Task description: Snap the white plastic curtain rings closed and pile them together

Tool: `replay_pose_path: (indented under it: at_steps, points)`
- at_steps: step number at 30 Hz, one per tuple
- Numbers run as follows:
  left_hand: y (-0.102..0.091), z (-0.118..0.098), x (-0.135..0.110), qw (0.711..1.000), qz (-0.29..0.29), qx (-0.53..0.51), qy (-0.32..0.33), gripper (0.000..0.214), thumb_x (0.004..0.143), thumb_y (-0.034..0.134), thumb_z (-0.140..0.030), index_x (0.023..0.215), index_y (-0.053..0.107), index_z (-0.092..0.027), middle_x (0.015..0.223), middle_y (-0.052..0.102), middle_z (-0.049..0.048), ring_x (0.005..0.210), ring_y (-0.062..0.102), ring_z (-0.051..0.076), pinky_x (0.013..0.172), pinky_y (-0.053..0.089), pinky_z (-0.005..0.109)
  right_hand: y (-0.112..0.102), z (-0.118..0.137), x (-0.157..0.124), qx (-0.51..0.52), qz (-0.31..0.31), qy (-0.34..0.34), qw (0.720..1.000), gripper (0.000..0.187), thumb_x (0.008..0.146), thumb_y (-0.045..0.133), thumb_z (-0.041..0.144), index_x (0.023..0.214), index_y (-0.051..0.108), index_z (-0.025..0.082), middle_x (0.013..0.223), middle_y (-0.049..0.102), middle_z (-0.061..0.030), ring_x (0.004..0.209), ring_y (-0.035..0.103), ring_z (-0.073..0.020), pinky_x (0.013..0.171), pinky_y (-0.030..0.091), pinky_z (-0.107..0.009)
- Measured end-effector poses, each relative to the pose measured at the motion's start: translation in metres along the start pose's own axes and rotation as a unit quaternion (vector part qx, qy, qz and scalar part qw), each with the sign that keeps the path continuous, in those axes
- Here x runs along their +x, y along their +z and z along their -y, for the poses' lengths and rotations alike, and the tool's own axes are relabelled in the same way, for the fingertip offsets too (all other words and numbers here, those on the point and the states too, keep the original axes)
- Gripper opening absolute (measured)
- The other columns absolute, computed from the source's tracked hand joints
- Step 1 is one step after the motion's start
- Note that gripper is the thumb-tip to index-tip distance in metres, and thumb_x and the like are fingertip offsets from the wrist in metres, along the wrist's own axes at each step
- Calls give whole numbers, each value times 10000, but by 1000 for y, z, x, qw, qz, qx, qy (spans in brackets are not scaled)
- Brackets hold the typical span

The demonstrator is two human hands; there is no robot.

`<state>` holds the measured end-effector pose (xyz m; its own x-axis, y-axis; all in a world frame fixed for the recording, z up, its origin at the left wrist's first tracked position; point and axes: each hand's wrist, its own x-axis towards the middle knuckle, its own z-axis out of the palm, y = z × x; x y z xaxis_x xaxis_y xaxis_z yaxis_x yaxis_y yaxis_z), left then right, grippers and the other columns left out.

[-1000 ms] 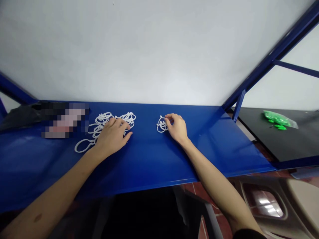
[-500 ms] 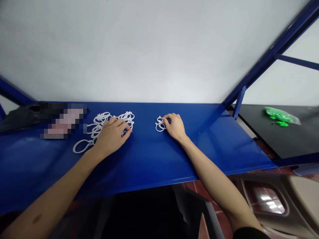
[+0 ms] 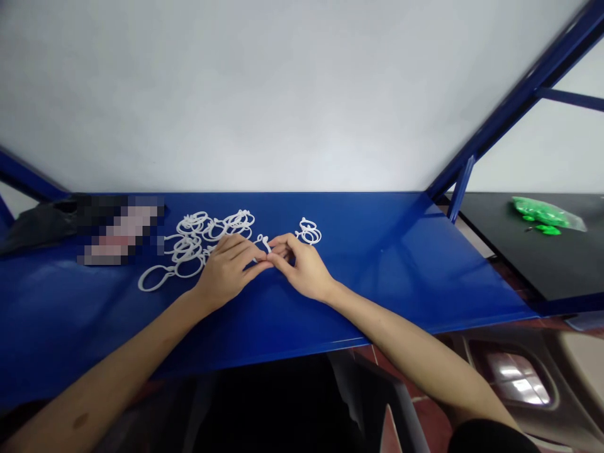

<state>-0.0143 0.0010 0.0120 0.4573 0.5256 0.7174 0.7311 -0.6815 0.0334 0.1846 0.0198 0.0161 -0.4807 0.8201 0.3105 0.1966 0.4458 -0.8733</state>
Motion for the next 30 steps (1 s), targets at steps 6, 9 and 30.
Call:
replay_pose_path:
  at_steps: [6,9,30]
  points:
    - [2,-3,-1,995,0,-69,-68,153,962,601,-293,840,573,-205,770,635,-2,761,573,167,756,468,313,-3,-8,0,7,-30,3,1000,161,930,599,253,1087,588,223,859,690,-1,765,675,-133,736,568,-287]
    - [-4,-1,3,976,-3,-101,-193,112,946,609,-310,952,617,-198,860,664,12,752,599,151,705,478,284,-7,-6,0,-42,-29,-29,998,187,938,572,229,1123,594,219,879,699,-8,782,679,-134,741,567,-280]
    - [-6,-8,5,866,121,-317,-366,195,926,589,-348,926,751,-239,749,741,-21,657,663,137,648,501,258,-6,-6,-3,-197,-54,-177,963,113,1000,566,236,921,641,206,861,696,-46,799,644,-168,739,520,-307]
